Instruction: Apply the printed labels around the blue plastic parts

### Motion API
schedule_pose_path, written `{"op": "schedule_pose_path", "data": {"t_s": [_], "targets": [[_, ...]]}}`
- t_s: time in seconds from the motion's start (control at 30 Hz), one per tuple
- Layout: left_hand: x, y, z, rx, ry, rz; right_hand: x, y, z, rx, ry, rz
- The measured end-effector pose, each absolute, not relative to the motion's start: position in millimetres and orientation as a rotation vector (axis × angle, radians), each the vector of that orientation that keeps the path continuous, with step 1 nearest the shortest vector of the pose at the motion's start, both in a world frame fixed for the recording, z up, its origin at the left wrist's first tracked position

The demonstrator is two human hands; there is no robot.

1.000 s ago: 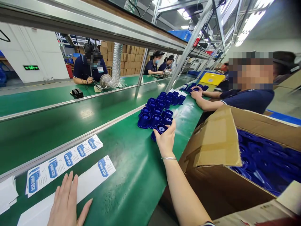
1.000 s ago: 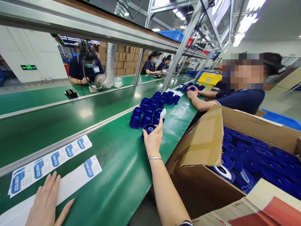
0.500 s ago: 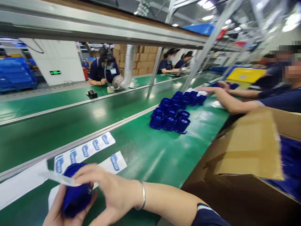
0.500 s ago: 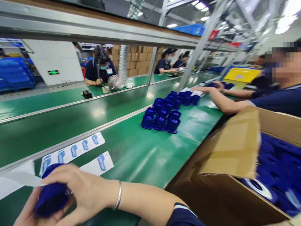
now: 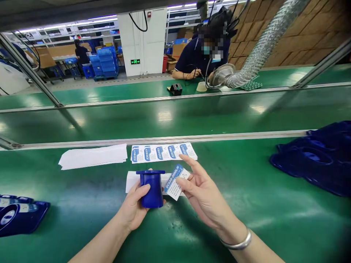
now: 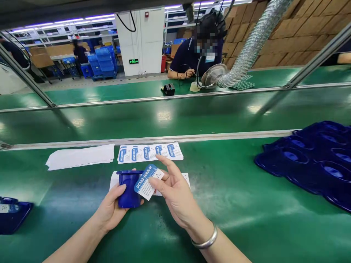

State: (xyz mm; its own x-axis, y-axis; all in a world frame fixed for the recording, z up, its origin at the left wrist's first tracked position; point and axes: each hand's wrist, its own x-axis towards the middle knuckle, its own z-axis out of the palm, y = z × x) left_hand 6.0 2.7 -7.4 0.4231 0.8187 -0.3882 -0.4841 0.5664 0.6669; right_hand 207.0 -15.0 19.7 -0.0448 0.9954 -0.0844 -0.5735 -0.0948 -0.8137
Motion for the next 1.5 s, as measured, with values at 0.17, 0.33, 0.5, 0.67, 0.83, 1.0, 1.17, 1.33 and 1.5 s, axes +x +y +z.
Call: {"op": "schedule_pose_path", "data": {"t_s": [0.17, 0.33, 0.5, 0.67, 0.83, 1.0, 1.17, 1.33, 1.5], "targets": [[8, 2, -2, 0.553, 0.805, 0.878, 204, -19, 28, -0.855, -0.723, 1.57], [11, 1, -2, 0.633, 0.878, 0.918, 197, -27, 14, -0.882, -0.709, 1.626], [13, -3, -3, 0.712, 0.838, 0.905, 195, -30, 1, -0.934, -0.801, 1.658], [13, -5, -5, 0.738, 0.814, 0.891, 194, -32, -4, -0.973, -0.771, 1.669], [15, -7, -1, 0.701, 0.836, 0.826, 193, -31, -7, -0.992, -0.726, 1.665], [13, -9, 2, 0.681, 0.85, 0.777, 194, -31, -6, -1.005, -0.706, 1.676], [13, -9, 1, 0.658, 0.846, 0.794, 193, -32, -7, -1.027, -0.704, 1.677], [14, -9, -1, 0.655, 0.843, 0.801, 192, -33, -8, -1.048, -0.683, 1.676], [15, -10, -1, 0.655, 0.834, 0.799, 191, -34, -8, -1.033, -0.657, 1.693]]}}
